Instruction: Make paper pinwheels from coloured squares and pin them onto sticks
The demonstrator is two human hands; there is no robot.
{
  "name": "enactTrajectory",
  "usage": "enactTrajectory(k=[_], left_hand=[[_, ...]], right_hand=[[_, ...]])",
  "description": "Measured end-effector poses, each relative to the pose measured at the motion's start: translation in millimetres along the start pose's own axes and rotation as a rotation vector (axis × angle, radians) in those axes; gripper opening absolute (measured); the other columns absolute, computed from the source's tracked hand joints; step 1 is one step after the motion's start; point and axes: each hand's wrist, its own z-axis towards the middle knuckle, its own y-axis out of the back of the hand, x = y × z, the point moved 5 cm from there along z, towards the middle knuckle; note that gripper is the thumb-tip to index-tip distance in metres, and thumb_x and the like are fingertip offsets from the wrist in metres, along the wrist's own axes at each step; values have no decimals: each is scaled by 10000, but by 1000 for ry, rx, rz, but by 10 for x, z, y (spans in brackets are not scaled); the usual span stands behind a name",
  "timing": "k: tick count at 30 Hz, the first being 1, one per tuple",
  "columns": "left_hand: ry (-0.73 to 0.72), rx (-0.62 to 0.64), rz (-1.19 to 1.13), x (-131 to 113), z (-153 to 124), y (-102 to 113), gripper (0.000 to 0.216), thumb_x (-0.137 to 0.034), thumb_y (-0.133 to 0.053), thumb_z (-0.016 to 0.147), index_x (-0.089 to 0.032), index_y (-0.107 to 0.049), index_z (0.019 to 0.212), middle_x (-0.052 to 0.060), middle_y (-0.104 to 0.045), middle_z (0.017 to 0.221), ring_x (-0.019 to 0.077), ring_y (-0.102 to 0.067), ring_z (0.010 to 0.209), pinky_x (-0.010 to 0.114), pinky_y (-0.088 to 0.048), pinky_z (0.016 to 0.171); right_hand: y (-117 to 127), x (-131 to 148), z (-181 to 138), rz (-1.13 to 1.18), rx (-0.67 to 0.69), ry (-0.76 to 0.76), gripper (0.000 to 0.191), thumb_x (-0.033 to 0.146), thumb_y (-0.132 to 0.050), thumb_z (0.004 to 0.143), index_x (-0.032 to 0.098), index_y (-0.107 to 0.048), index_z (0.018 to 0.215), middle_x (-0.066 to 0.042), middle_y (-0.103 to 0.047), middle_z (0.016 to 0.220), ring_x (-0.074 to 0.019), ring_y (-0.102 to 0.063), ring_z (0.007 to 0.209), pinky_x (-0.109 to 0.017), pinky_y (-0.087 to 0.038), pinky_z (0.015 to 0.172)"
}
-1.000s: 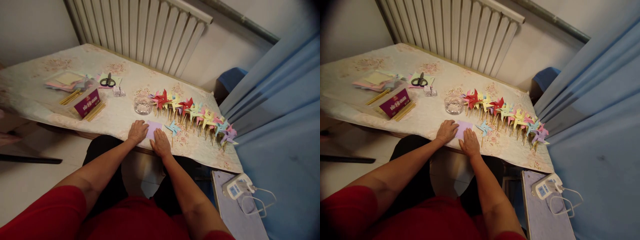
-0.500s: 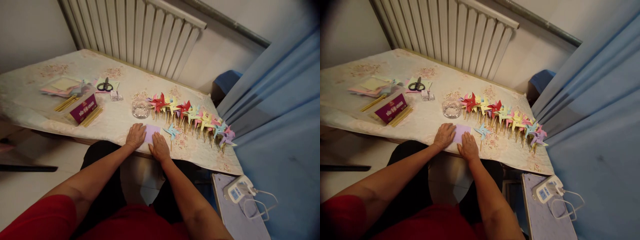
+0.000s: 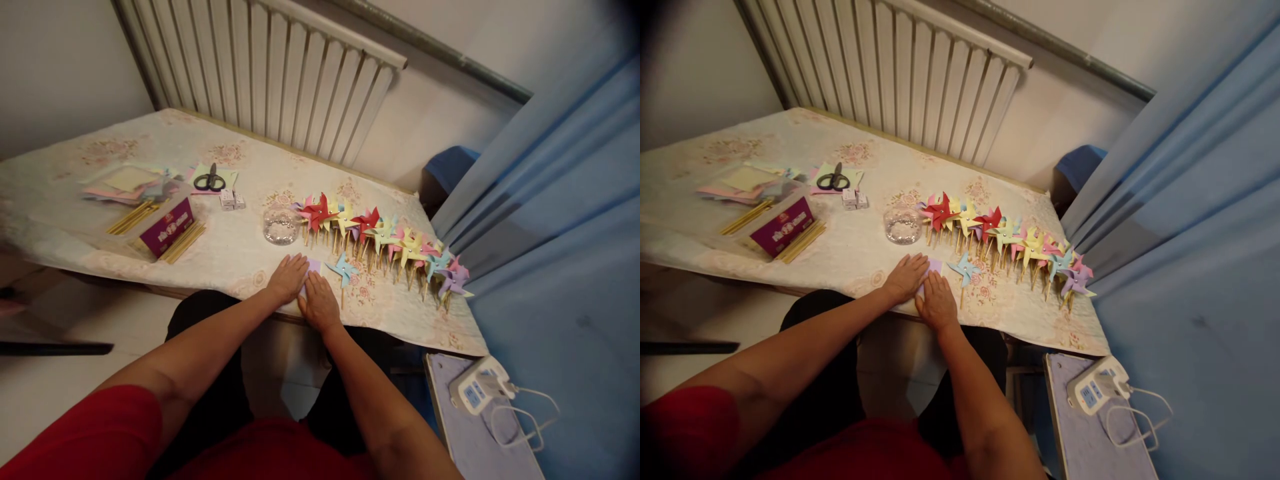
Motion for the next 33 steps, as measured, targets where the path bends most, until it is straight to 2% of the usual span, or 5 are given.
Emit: enactTrajectory(k=[5, 12, 33], left_hand=[[43, 34, 11, 96, -61, -92, 508, -322, -309, 1011, -189, -487, 1467, 111, -420, 1578, 276, -338, 1482, 539, -249, 1198], [63, 15, -14, 123, -83, -113, 520, -341, -339, 994, -228, -479, 1482, 103, -407, 1586, 272, -313, 1495, 558, -223, 1209], [67, 59, 14, 102, -165, -36, 556, -365, -323, 999, -155, -450, 1498, 118, -373, 1601, 288, -285, 1505, 560, -212, 1211]], right_hand=[[-10, -2, -8, 1, -23, 13, 549, 350, -530, 964, 39, -493, 1416, -211, -463, 1515, -323, -364, 1457, -502, -297, 1207], [-13, -8, -15, 0, -30, 14, 547, 341, -547, 958, 59, -485, 1423, -216, -476, 1503, -295, -353, 1467, -501, -308, 1201], [-17, -7, -19, -6, -33, 20, 535, 341, -521, 969, 43, -499, 1412, -219, -475, 1503, -321, -371, 1455, -516, -311, 1198]])
